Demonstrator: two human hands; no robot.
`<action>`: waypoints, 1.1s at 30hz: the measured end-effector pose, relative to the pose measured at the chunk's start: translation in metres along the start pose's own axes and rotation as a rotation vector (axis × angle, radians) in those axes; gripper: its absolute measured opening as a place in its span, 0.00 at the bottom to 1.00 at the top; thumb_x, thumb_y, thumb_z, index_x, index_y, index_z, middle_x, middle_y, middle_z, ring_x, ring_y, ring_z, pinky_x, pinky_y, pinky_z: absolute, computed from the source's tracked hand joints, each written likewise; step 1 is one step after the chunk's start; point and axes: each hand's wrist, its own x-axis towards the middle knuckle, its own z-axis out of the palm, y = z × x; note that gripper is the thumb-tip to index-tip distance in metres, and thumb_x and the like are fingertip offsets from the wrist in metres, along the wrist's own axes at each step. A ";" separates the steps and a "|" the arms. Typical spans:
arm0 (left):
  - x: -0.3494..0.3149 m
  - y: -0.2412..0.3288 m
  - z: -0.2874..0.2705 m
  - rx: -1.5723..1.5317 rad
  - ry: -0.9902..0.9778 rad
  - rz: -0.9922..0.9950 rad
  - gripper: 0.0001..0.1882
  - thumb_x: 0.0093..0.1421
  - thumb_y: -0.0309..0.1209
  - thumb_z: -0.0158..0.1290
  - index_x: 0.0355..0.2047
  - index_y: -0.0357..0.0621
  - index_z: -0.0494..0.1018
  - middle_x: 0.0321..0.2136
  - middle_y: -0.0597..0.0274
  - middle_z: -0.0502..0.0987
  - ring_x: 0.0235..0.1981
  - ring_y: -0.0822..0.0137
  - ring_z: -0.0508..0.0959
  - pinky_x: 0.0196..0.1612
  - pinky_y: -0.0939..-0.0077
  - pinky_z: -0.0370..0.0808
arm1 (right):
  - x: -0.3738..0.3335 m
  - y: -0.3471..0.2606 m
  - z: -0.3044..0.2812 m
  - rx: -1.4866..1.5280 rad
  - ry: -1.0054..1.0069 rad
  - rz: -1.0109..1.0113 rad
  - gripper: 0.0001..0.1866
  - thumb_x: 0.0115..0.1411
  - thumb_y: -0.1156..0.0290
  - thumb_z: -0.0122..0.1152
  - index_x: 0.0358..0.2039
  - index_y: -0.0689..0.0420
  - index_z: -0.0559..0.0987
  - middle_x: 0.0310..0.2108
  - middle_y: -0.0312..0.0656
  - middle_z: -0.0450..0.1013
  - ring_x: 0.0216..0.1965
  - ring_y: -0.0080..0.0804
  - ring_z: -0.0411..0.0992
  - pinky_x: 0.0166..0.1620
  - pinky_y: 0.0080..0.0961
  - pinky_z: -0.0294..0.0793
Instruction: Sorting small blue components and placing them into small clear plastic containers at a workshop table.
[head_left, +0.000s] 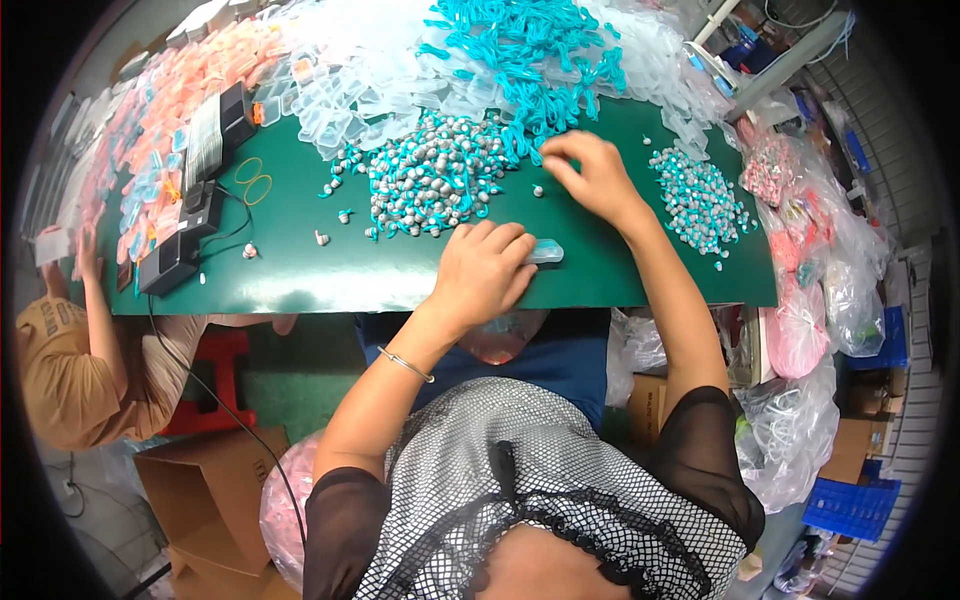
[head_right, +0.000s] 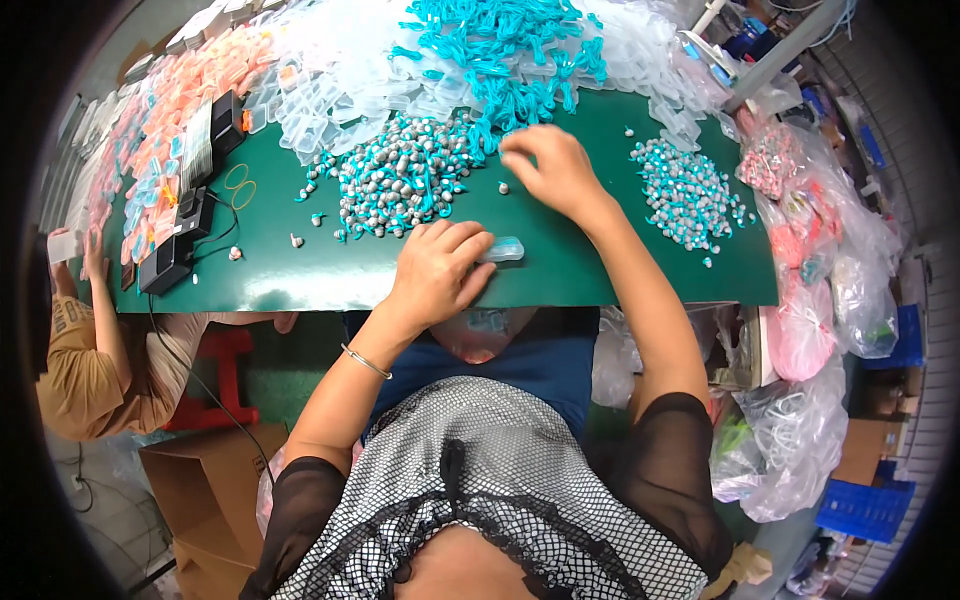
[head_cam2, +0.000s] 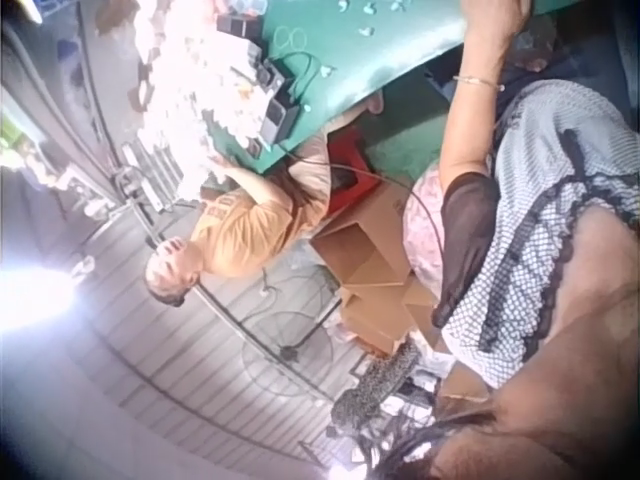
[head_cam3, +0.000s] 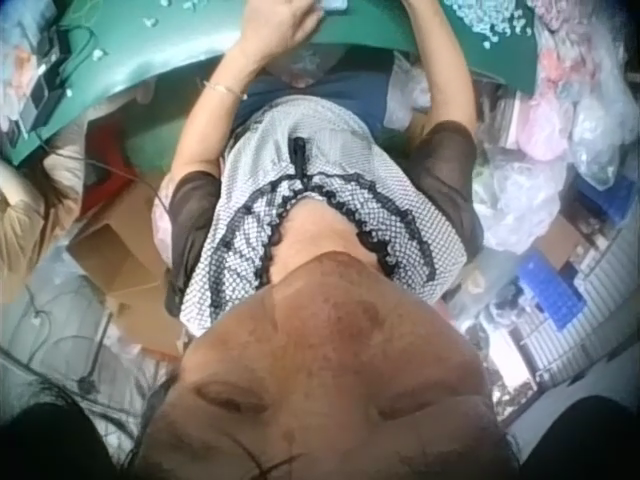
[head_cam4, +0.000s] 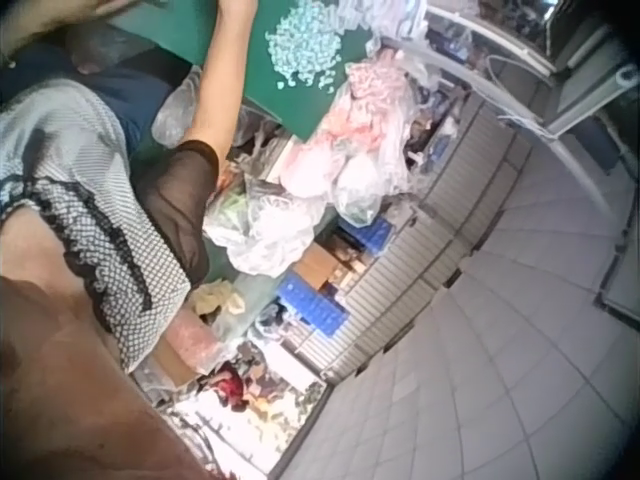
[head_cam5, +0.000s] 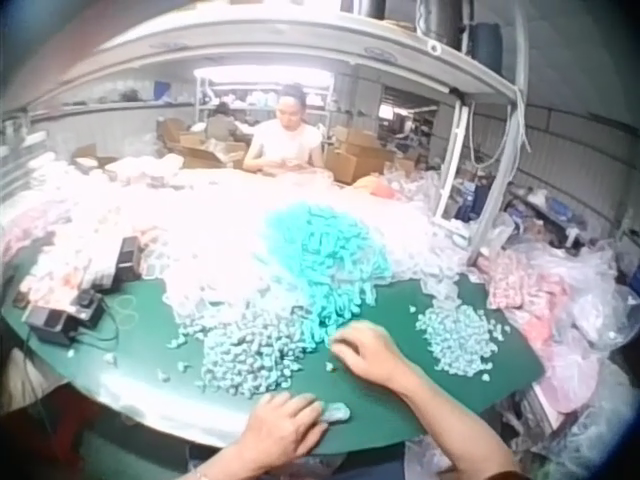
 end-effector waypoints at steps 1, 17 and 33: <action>0.001 0.000 -0.001 -0.025 -0.021 0.016 0.17 0.51 0.35 0.61 0.41 0.47 0.74 0.39 0.63 0.76 0.38 0.61 0.74 0.39 0.65 0.67 | 0.015 0.008 0.010 -0.111 0.112 -0.054 0.08 0.54 0.72 0.65 0.35 0.58 0.81 0.32 0.42 0.78 0.36 0.41 0.76 0.40 0.33 0.74; -0.003 -0.001 0.002 -0.006 -0.044 0.076 0.23 0.47 0.40 0.63 0.43 0.47 0.72 0.43 0.62 0.74 0.42 0.60 0.73 0.48 0.60 0.67 | 0.063 0.026 0.060 -0.615 0.266 -0.209 0.11 0.48 0.70 0.68 0.34 0.48 0.82 0.37 0.32 0.75 0.44 0.31 0.71 0.51 0.43 0.59; -0.003 -0.003 0.002 -0.036 -0.049 0.086 0.21 0.49 0.38 0.62 0.42 0.46 0.73 0.41 0.62 0.75 0.42 0.60 0.73 0.46 0.62 0.67 | 0.066 0.013 0.053 -0.579 0.209 -0.271 0.17 0.50 0.73 0.63 0.42 0.45 0.80 0.35 0.33 0.75 0.42 0.33 0.72 0.50 0.44 0.60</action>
